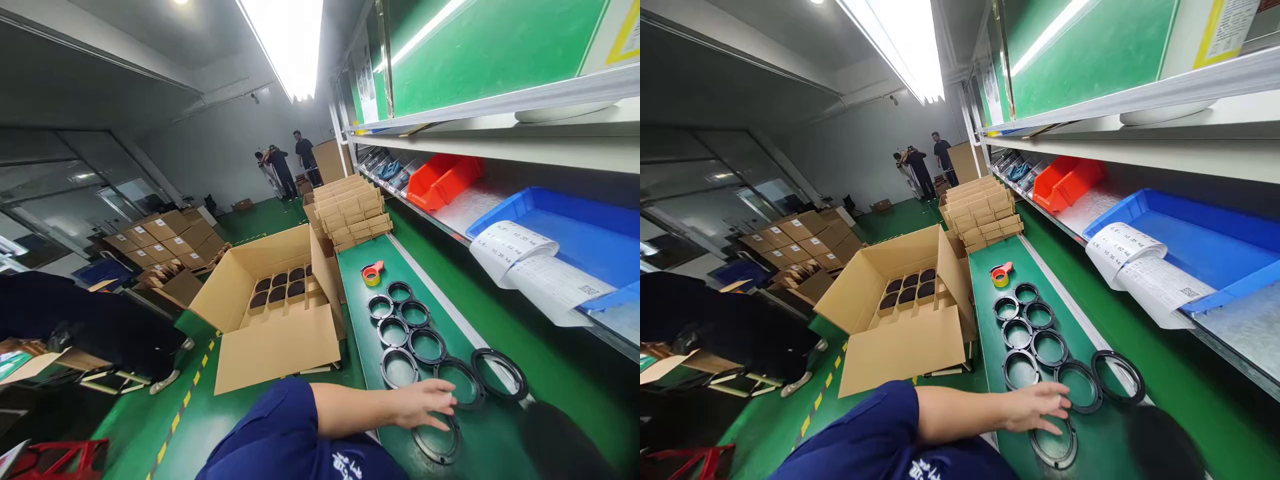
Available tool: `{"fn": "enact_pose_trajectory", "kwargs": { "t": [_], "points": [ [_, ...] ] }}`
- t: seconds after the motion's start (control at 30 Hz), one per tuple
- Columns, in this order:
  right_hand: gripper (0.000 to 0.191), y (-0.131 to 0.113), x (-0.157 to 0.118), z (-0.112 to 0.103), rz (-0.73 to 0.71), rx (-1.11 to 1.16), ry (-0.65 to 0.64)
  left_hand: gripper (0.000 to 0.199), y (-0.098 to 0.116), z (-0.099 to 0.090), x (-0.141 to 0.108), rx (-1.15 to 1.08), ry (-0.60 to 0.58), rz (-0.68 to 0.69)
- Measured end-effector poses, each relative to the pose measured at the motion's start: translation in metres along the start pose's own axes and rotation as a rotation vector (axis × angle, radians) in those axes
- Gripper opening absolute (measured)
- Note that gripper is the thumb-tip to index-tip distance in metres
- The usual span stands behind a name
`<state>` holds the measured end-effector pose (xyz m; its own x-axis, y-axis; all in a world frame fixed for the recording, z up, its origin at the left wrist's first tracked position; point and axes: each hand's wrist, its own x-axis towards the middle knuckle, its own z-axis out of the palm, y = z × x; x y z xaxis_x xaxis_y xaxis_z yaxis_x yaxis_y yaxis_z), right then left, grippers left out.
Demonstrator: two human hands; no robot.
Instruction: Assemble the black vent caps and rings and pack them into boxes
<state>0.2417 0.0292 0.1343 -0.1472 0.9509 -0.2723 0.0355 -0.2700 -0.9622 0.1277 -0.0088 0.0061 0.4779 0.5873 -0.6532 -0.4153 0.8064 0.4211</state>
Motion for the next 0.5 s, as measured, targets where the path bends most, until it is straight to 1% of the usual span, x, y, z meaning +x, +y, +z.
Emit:
{"fn": "enact_pose_trajectory", "kwargs": {
  "t": [0.07, 0.1, 0.17, 0.2, 0.23, 0.27, 0.3, 0.33, 0.37, 0.4, 0.47, 0.5],
  "points": [
    [0.045, 0.010, -0.025, -0.004, 0.097, 0.062, 0.130, 0.070, 0.019, 0.017, -0.007, -0.173, -0.134, -0.019],
    [0.047, 0.013, -0.037, 0.001, 0.171, 0.113, 0.211, 0.067, 0.030, 0.025, -0.017, -0.239, -0.179, -0.013],
    [0.048, 0.012, -0.054, 0.020, 0.320, 0.230, 0.320, 0.067, 0.053, 0.036, -0.041, -0.351, -0.182, 0.043],
    [0.052, 0.011, -0.057, 0.030, 0.372, 0.265, 0.323, 0.064, 0.066, 0.037, -0.053, -0.397, -0.138, 0.081],
    [0.053, 0.010, -0.056, 0.039, 0.400, 0.275, 0.272, 0.064, 0.078, 0.036, -0.061, -0.431, -0.093, 0.095],
    [0.057, 0.010, -0.052, 0.043, 0.417, 0.245, 0.224, 0.069, 0.089, 0.033, -0.067, -0.440, -0.085, 0.048],
    [0.062, 0.010, -0.046, 0.042, 0.437, 0.191, 0.152, 0.075, 0.098, 0.028, -0.069, -0.443, -0.089, 0.008],
    [0.066, 0.010, -0.042, 0.038, 0.433, 0.105, 0.111, 0.077, 0.105, 0.024, -0.072, -0.461, -0.080, 0.039],
    [0.068, 0.008, -0.039, 0.032, 0.395, -0.015, 0.122, 0.078, 0.109, 0.021, -0.074, -0.473, -0.085, 0.055],
    [0.068, 0.004, -0.037, 0.025, 0.317, -0.159, 0.175, 0.079, 0.112, 0.019, -0.078, -0.484, -0.094, 0.075],
    [0.063, -0.005, -0.039, 0.014, 0.067, -0.467, 0.316, 0.078, 0.112, 0.018, -0.090, -0.488, -0.127, 0.082],
    [0.058, -0.009, -0.039, 0.012, -0.064, -0.602, 0.349, 0.079, 0.111, 0.019, -0.097, -0.480, -0.146, 0.064]
  ]
}}
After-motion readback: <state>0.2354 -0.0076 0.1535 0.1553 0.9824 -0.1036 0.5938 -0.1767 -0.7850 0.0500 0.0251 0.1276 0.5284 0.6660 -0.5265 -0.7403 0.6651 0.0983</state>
